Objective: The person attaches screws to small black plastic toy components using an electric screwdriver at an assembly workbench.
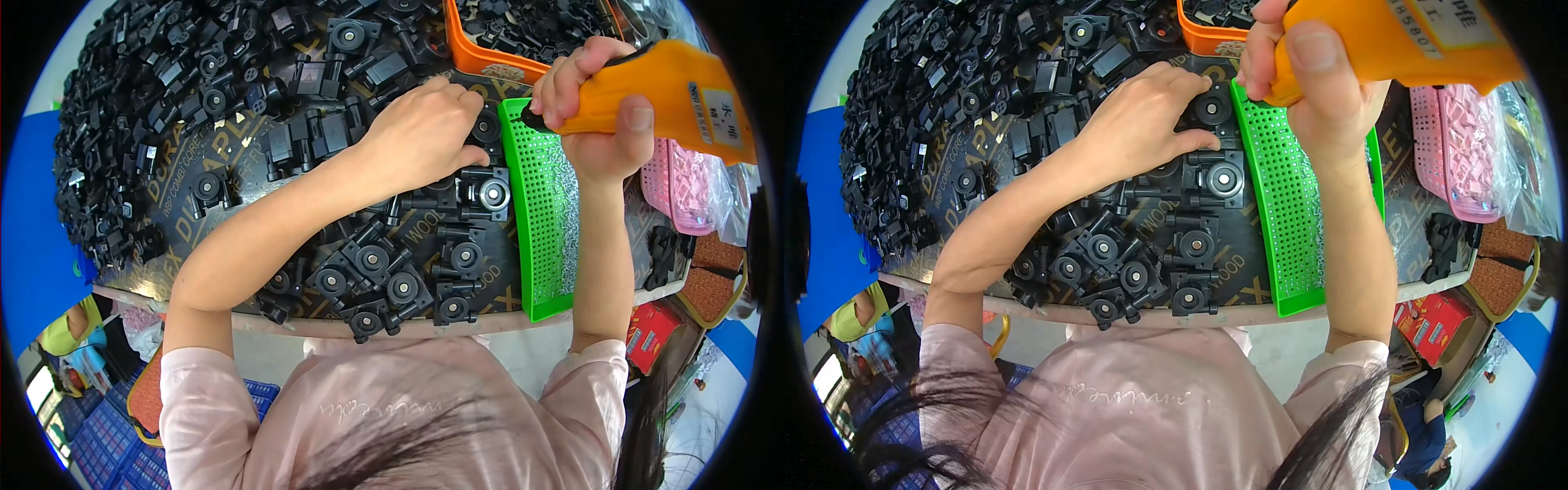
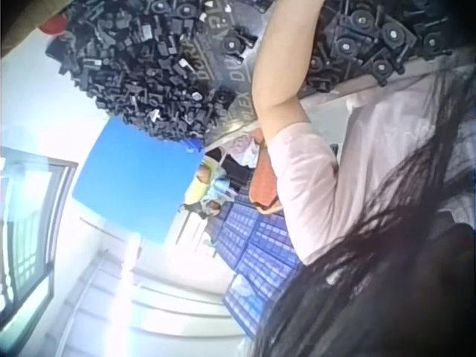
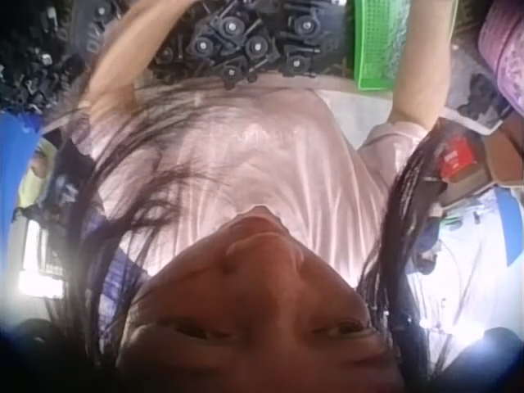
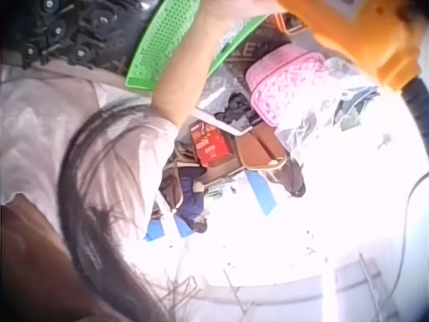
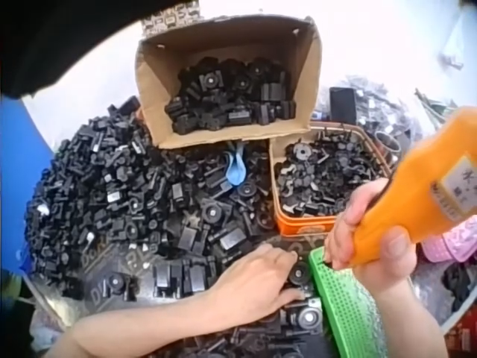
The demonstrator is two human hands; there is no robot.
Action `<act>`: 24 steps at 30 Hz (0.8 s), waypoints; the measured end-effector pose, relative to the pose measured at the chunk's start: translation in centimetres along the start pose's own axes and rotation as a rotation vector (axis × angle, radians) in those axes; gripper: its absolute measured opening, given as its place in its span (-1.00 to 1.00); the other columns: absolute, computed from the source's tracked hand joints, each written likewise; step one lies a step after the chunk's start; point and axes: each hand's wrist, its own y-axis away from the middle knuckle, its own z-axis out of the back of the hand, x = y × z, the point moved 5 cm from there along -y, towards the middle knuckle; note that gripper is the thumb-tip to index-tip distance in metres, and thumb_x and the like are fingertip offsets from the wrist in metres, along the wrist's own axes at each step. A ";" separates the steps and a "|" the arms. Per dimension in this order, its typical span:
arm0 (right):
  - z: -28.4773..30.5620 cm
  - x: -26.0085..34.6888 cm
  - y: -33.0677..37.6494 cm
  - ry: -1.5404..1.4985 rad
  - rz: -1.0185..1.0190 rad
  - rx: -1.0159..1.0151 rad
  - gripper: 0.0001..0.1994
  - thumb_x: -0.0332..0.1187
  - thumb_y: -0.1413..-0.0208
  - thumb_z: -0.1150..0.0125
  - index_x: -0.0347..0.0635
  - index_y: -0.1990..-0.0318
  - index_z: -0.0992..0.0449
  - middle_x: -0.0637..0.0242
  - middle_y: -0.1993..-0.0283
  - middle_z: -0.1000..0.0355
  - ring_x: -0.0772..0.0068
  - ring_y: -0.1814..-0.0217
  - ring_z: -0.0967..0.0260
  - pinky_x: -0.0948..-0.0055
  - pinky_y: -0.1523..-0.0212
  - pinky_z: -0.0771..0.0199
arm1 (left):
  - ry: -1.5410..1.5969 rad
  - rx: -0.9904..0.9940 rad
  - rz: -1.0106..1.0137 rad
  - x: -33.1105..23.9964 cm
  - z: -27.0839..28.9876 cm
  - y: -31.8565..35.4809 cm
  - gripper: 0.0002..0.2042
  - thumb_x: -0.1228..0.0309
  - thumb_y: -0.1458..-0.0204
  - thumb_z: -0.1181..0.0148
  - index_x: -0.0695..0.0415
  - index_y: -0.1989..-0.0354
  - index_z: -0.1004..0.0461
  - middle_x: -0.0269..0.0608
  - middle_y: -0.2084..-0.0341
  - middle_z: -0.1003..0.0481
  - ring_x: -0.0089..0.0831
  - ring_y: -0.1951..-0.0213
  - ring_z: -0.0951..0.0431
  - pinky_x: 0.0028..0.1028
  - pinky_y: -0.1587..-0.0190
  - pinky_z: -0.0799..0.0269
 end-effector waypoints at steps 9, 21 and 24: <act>-1.0 5.6 -2.0 -0.030 0.183 0.218 -0.28 0.27 -0.04 0.17 -0.22 -0.08 -0.29 0.39 0.49 -0.25 0.50 0.53 -0.20 0.45 0.41 -0.29 | 0.079 -0.212 -0.003 0.0 4.0 1.1 -0.43 0.26 0.18 -0.34 0.26 -0.02 -0.35 0.02 0.10 -0.42 -0.09 0.03 -0.41 -0.31 -0.02 -0.34; -7.2 3.1 -3.2 -0.143 0.186 0.389 -0.25 0.31 -0.03 0.18 -0.23 -0.09 -0.25 0.40 0.49 -0.25 0.54 0.55 -0.21 0.45 0.43 -0.32 | -0.025 -0.024 0.034 1.9 4.2 3.9 -0.50 0.40 0.30 -0.37 0.30 0.11 -0.43 -0.08 0.26 -0.43 -0.14 0.12 -0.36 -0.33 0.01 -0.28; -8.1 3.1 -2.9 -0.100 0.156 0.341 -0.26 0.30 -0.03 0.15 -0.25 -0.08 -0.24 0.39 0.50 -0.25 0.53 0.56 -0.21 0.46 0.45 -0.33 | -0.028 -0.019 -0.002 2.2 4.1 4.0 -0.57 0.40 0.30 -0.36 0.29 0.18 -0.47 -0.14 0.30 -0.44 -0.18 0.14 -0.36 -0.34 0.03 -0.29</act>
